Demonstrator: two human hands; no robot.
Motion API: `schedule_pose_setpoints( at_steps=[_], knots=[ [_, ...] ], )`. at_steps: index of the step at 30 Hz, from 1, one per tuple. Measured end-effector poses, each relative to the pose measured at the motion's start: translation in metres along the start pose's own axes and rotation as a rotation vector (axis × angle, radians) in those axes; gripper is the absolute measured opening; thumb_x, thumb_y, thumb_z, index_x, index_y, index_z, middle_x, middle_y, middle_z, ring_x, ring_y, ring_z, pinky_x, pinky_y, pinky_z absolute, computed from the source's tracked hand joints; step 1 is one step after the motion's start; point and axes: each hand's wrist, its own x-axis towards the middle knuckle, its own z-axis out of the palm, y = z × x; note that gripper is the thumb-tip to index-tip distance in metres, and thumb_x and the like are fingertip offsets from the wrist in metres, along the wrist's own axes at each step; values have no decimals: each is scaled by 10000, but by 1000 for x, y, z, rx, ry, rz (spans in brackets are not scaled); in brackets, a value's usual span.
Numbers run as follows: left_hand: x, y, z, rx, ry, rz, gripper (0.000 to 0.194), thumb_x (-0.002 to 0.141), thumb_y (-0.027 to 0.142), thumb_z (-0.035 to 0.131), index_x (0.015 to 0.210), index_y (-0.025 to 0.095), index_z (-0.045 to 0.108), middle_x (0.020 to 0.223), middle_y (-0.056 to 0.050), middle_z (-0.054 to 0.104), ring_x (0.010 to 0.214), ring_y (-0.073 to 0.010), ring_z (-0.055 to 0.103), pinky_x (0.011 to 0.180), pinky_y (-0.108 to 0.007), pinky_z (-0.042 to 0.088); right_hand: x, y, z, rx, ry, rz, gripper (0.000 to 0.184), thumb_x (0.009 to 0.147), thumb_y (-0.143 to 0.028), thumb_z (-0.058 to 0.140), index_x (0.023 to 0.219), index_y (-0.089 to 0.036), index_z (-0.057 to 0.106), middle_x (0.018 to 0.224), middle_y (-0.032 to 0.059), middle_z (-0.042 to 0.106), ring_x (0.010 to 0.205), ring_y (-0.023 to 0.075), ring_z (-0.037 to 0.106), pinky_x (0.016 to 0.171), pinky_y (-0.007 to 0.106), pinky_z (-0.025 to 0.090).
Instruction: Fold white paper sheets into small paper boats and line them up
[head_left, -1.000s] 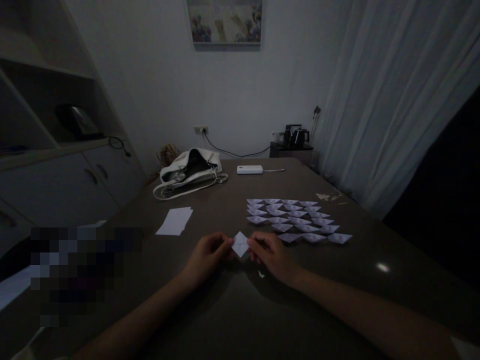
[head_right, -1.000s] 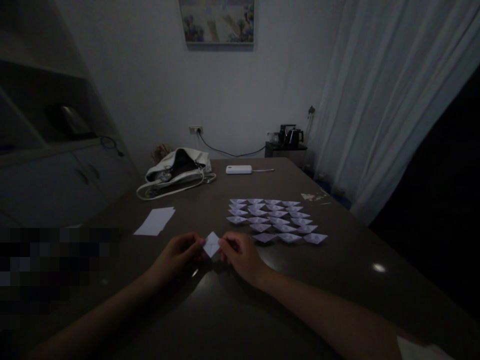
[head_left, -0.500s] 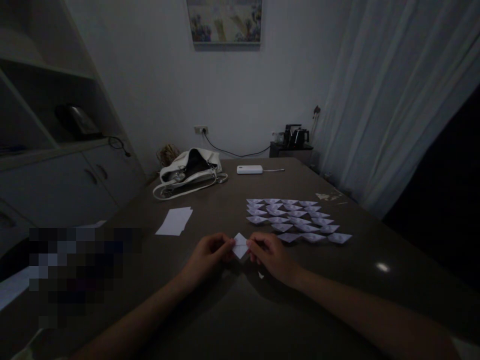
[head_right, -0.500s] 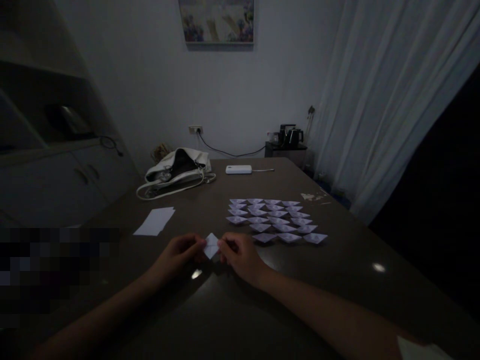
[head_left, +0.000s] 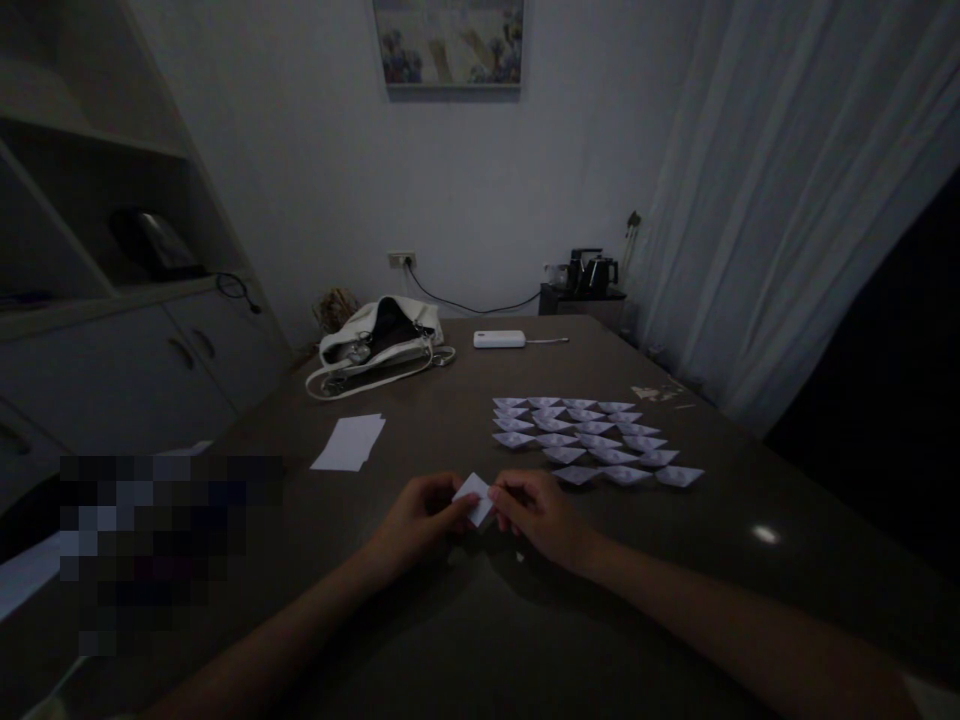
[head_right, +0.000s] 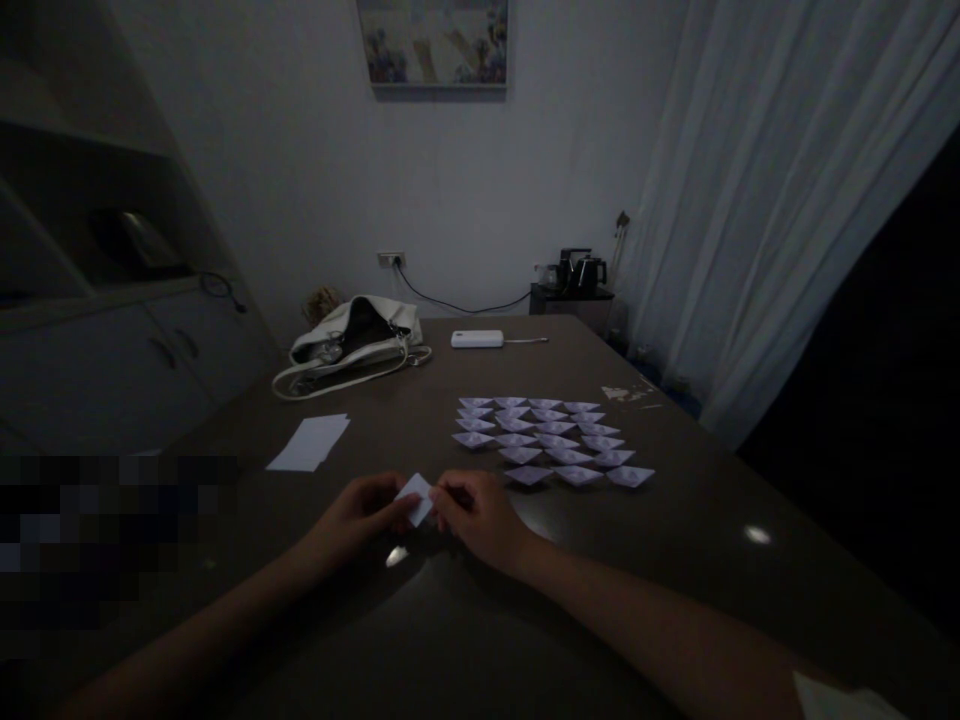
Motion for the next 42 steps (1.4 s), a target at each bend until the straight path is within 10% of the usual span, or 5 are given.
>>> schedule_pose_setpoints(
  at_steps=[27, 42],
  knots=[
    [-6, 8, -1, -19, -134, 43, 277, 772, 393, 648, 761, 124, 582, 687, -7, 577, 632, -126, 525, 594, -227, 398, -3, -7, -2, -92, -170, -103, 269, 879, -296, 505, 647, -163, 531, 581, -15, 519, 521, 95, 456, 491, 209, 316],
    [-5, 7, 1, -64, -150, 16, 321, 799, 450, 620, 801, 130, 593, 720, -20, 626, 658, -136, 572, 624, -240, 439, -2, -7, -2, -105, -38, -113, 250, 818, -267, 494, 591, -165, 495, 533, -28, 449, 497, 93, 413, 466, 207, 288]
  ],
)
